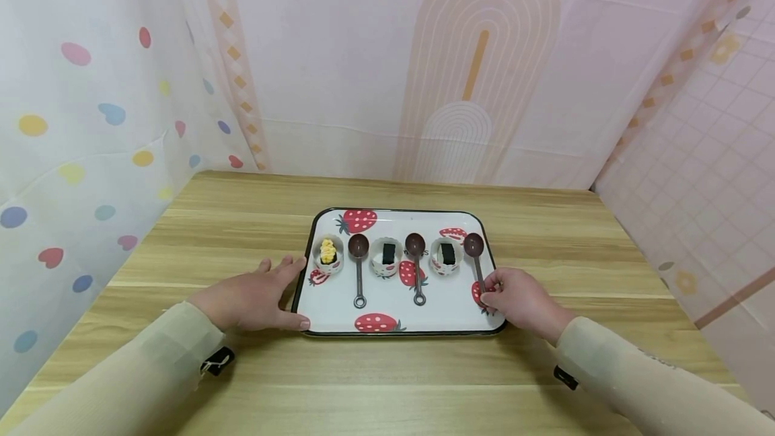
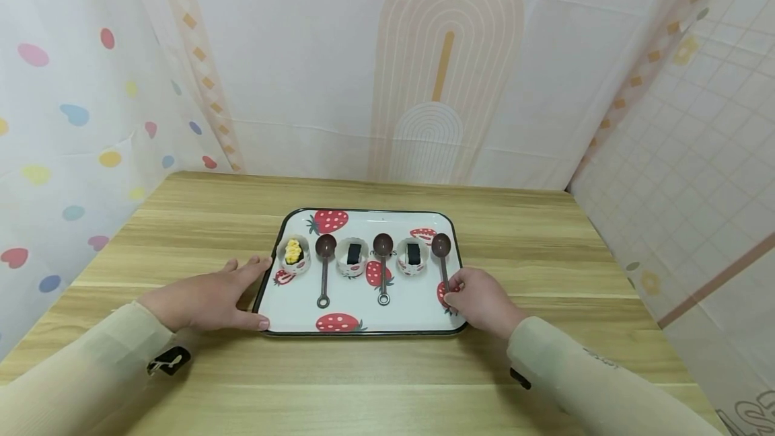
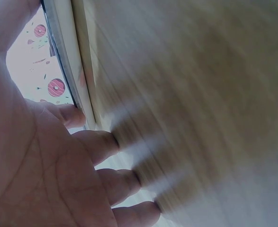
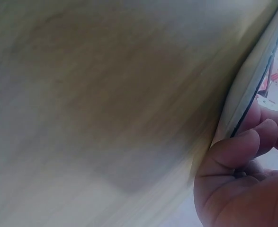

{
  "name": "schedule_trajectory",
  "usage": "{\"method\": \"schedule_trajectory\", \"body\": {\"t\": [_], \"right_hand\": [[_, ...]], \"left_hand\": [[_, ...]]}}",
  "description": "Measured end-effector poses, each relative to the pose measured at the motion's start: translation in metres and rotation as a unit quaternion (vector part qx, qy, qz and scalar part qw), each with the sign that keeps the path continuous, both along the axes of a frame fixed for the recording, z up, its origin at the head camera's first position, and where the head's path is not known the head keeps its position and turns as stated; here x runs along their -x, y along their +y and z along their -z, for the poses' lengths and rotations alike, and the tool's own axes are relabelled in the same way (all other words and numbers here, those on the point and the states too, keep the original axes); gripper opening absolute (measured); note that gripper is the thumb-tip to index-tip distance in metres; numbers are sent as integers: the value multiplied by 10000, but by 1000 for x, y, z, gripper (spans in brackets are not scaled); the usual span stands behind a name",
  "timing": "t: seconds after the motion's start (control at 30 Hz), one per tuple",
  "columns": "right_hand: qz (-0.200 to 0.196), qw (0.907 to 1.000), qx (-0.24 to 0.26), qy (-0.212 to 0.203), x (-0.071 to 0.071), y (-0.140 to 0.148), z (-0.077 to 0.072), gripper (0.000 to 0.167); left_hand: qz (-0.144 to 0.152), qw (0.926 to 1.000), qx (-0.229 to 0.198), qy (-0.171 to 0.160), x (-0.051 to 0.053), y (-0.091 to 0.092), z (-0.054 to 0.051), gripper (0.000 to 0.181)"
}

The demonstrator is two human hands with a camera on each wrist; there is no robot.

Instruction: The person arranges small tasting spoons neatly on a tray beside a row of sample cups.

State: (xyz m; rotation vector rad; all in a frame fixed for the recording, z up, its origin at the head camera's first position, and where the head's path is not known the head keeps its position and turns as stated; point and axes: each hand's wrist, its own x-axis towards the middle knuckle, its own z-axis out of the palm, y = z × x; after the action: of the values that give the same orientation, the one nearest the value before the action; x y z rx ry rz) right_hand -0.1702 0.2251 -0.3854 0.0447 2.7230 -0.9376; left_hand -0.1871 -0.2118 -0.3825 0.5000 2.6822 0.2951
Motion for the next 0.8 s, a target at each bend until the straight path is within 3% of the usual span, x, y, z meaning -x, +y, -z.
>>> {"method": "schedule_trajectory", "body": {"t": [0.5, 0.8], "right_hand": [[-37, 9993, -372, -28, 2, -6, 3, 6], [-72, 9989, -467, -60, 3, -8, 5, 6]], "left_hand": [[23, 10000, -6, -11, 1, 0, 0, 127], [-132, 9998, 30, -141, 1, 0, -1, 128]]}}
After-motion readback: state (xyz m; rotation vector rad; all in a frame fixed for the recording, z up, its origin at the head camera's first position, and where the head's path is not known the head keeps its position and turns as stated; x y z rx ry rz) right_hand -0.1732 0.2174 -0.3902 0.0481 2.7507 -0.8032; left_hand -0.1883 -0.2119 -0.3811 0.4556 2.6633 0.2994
